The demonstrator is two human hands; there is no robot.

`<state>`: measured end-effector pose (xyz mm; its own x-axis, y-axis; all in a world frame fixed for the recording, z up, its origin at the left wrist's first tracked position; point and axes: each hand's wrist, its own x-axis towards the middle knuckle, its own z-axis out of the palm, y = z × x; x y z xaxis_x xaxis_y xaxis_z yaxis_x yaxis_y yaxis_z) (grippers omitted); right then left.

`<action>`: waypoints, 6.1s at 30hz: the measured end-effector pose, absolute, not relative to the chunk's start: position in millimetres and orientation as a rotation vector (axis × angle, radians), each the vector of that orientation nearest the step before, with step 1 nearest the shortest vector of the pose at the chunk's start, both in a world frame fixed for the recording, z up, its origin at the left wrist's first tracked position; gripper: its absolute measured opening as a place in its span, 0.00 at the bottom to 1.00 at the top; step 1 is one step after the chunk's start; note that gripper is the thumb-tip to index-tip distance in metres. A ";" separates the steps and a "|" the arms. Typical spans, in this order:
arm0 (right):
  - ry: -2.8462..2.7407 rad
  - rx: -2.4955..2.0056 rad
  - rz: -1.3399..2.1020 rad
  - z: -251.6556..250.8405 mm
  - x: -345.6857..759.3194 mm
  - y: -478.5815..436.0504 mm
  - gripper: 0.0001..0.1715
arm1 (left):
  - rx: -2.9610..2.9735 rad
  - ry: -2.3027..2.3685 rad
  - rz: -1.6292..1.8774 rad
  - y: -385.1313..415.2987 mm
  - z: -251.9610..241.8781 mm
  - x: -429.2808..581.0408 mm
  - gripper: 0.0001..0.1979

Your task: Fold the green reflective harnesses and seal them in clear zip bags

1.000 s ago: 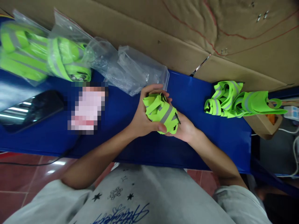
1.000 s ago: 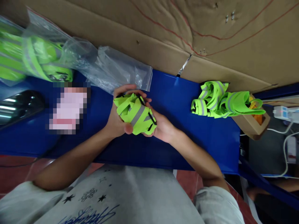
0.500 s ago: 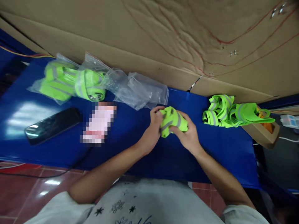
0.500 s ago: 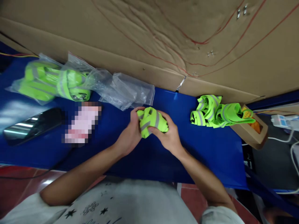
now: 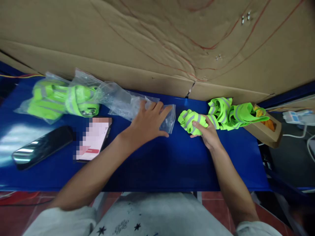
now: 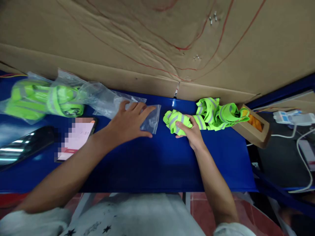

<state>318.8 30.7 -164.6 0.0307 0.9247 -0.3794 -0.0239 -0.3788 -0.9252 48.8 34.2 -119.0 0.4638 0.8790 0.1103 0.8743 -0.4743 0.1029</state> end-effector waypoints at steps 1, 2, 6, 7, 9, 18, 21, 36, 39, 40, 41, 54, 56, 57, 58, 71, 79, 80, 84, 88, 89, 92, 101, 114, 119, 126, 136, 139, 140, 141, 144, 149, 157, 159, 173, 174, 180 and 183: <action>-0.987 -1.500 1.489 -164.4 320.9 31.2 0.41 | 2.650 1.565 0.240 23.7 -120.1 52.2 0.52; -1.010 -1.512 1.508 -164.2 322.7 31.4 0.41 | 2.646 1.534 0.251 15.6 -121.9 54.3 0.56; -1.042 -1.576 1.532 -164.5 322.5 29.5 0.42 | 2.695 1.379 0.266 11.9 -132.0 54.1 0.63; -1.048 -1.582 1.533 -164.3 320.8 28.5 0.41 | 2.703 1.356 0.256 15.5 -133.6 53.4 0.62; -1.073 -1.580 1.543 -162.8 316.7 26.5 0.39 | 2.713 1.346 0.239 22.0 -133.5 53.0 0.61; -1.190 -1.448 1.631 -147.8 310.5 15.2 0.34 | 2.766 1.327 0.417 3.0 -129.6 59.4 0.59; -1.258 -1.387 1.702 -146.9 311.7 10.9 0.31 | 2.770 1.343 0.356 -3.1 -139.0 59.4 0.59; -1.416 -1.419 1.680 -159.6 304.9 5.7 0.36 | 2.913 1.134 0.362 -9.2 -140.1 66.5 0.55; -1.641 -1.357 1.357 -159.6 301.5 2.9 0.34 | 2.935 1.176 0.334 -7.2 -140.4 67.8 0.48; -1.740 -1.317 1.179 -159.7 300.4 2.5 0.32 | 2.929 1.201 0.336 -6.3 -142.4 68.5 0.47; -1.828 -1.271 1.010 -160.1 299.4 2.3 0.31 | 2.916 1.227 0.348 -5.6 -145.2 69.5 0.47; -1.754 -1.292 1.204 -163.6 291.5 -5.0 0.27 | 2.700 1.422 0.453 2.7 -155.3 79.8 0.58; -1.832 -1.280 1.108 -160.7 295.7 -2.8 0.26 | 2.691 1.394 0.488 2.7 -157.5 77.8 0.57; -1.823 -1.300 1.064 -161.1 296.3 -2.3 0.25 | 2.687 1.384 0.491 2.0 -158.6 78.5 0.57; -1.772 -1.330 1.055 -162.7 295.2 -2.4 0.24 | 2.680 1.388 0.484 0.8 -159.3 80.6 0.57; -1.704 -1.128 1.822 -165.7 303.5 0.0 0.30 | 2.851 1.304 0.249 -10.0 -134.2 105.0 0.52; -2.147 -0.728 1.683 -165.0 310.0 0.5 0.36 | 2.632 1.069 0.287 -23.6 -117.6 112.4 0.58; -2.151 -0.732 1.635 -162.9 308.3 -0.5 0.30 | 2.538 0.990 0.317 -24.5 -113.7 106.0 0.60; -2.173 -0.635 1.588 -151.4 297.3 -8.5 0.18 | 2.182 0.962 0.408 -17.7 -107.6 67.7 0.56; -2.129 -0.673 1.387 -149.6 281.8 -17.0 0.11 | 1.877 1.072 0.241 -2.3 -118.4 41.9 0.34; -2.132 -0.721 1.280 -151.4 279.3 -17.7 0.06 | 1.764 1.039 0.256 0.1 -121.8 39.5 0.30; -2.194 -0.929 0.966 -157.5 278.0 -15.3 0.15 | 1.383 1.020 0.488 1.4 -130.2 36.9 0.23; -1.733 -1.083 1.743 -159.2 285.5 -8.2 0.20 | 0.839 1.016 0.681 -5.2 -143.1 22.2 0.18; -1.540 -1.353 1.860 -161.7 291.3 0.4 0.21 | 1.020 1.298 0.990 -8.4 -154.9 28.8 0.12; -1.821 -1.312 1.614 -153.6 298.4 -1.4 0.18 | 0.981 1.311 0.987 -9.3 -154.9 33.6 0.13; -1.987 -1.285 1.417 -151.7 298.2 -1.8 0.13 | 1.048 1.357 1.010 -12.5 -152.9 37.7 0.14; -1.671 -1.299 1.679 -150.1 295.5 5.2 0.13 | 1.095 1.397 0.999 -13.9 -154.0 36.3 0.14; -1.599 -1.323 1.669 -155.5 293.7 2.1 0.14 | 1.059 1.384 1.012 -13.7 -156.7 36.5 0.15; -1.593 -1.331 1.638 -157.8 293.2 0.7 0.15 | 1.040 1.381 1.023 -13.7 -157.6 36.9 0.15; -1.597 -1.340 1.596 -160.0 293.0 -0.7 0.16 | 1.018 1.376 1.032 -13.7 -158.5 37.4 0.15; -1.649 -1.352 1.468 -163.3 293.9 -3.0 0.18 | 0.944 1.328 1.049 -13.7 -160.8 39.4 0.16; -1.754 -1.307 1.522 -159.6 298.7 1.5 0.08 | 0.859 1.243 1.102 -13.0 -164.3 41.1 0.15; -1.598 -1.302 1.490 -165.3 293.0 -0.8 0.10 | 0.906 1.226 1.136 -12.6 -163.5 42.1 0.13; -1.599 -1.297 1.482 -165.4 291.1 -2.1 0.10 | 0.921 1.224 1.137 -13.1 -163.1 42.4 0.13; -1.619 -1.271 1.474 -167.5 284.4 -7.9 0.09 | 1.035 1.212 1.122 -16.1 -165.1 47.1 0.14; -1.617 -1.262 1.457 -167.3 284.1 -8.3 0.10 | 1.046 1.217 1.115 -16.6 -164.4 47.6 0.14; -1.650 -1.254 1.480 -168.7 284.7 -10.7 0.08 | 1.046 1.203 1.084 -19.6 -162.4 51.2 0.14; -1.652 -1.245 1.464 -169.0 283.9 -11.6 0.09 | 1.057 1.197 1.065 -20.7 -162.9 52.5 0.15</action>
<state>283.9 -11.6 -169.0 -0.3819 0.9128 -0.1448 0.2535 -0.0472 -0.9662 52.5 -20.7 -162.9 0.0657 0.9822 -0.1762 -0.0606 0.1802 0.9818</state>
